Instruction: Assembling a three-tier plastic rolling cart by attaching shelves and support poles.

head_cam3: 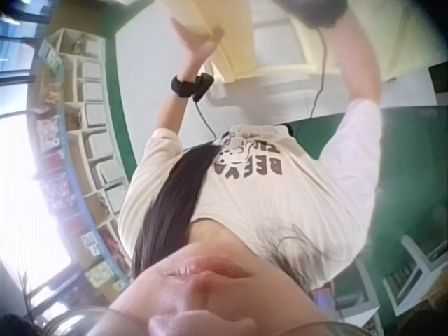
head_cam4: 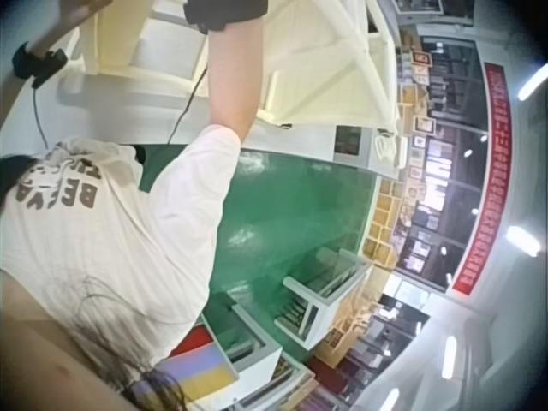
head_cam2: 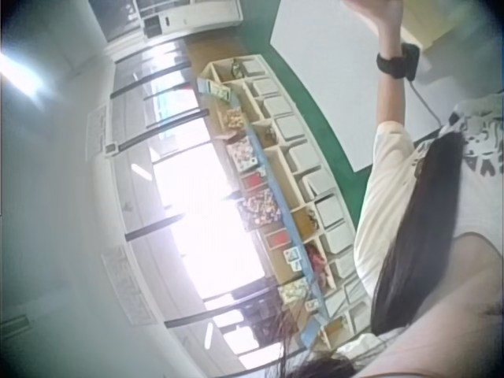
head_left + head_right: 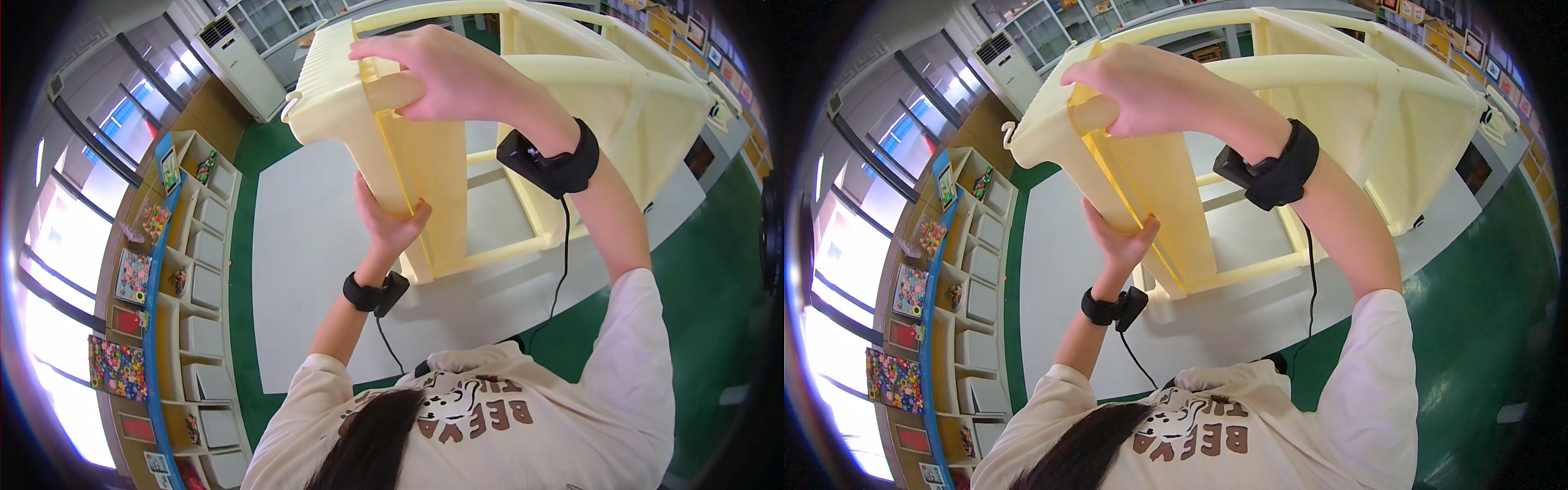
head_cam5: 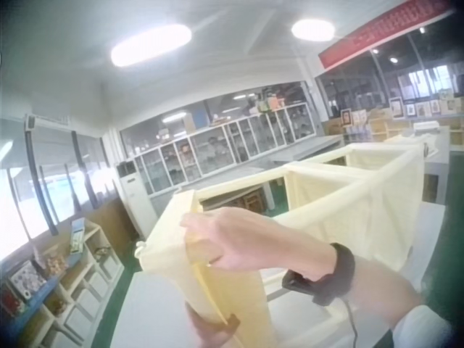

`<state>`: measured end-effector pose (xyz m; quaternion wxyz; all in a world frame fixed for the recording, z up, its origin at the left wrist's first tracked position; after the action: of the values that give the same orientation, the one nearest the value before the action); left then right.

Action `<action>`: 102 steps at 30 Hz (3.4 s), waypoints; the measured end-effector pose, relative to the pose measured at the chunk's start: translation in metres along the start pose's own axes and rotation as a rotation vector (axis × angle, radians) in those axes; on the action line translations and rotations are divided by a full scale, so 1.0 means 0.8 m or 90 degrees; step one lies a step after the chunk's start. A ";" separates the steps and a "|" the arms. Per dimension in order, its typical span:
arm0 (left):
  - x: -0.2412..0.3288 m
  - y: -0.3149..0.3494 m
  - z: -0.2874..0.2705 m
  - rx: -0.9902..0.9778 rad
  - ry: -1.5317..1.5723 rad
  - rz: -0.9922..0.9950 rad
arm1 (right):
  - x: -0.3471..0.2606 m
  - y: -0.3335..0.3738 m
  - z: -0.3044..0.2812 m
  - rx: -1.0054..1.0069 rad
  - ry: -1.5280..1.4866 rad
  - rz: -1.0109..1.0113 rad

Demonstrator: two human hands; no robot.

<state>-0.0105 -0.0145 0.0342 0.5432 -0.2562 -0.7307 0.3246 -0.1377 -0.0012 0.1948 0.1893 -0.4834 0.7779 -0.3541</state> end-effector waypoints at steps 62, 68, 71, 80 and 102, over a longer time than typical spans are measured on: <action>0.002 0.000 0.004 -0.299 0.133 -0.025 | -0.062 0.180 0.209 0.430 0.243 0.457; -0.015 -0.008 -0.016 -0.293 0.120 0.006 | -0.065 0.172 0.202 0.374 0.196 0.453; -0.027 -0.009 -0.033 -0.301 0.129 -0.025 | -0.071 0.180 0.202 0.356 0.168 0.444; -0.112 -0.034 -0.095 -0.160 0.204 -0.190 | -0.102 0.220 0.166 0.313 0.104 0.460; -0.118 -0.265 -0.056 -0.303 -0.098 -0.089 | -0.137 0.085 -0.171 -0.017 0.189 0.270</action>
<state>0.0545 -0.2137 0.1433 0.4317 -0.3002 -0.8416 0.1233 -0.2164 0.1652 0.2323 0.1365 -0.2544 0.8857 -0.3635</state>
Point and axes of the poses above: each hand's wrist, its own y-axis away from the middle knuckle, its own z-axis out of the palm, x = y × z, the point moved 4 cm from there along -y, towards the middle knuckle, and after that the axes turned 10 degrees about -z, right-handed, at the moved point
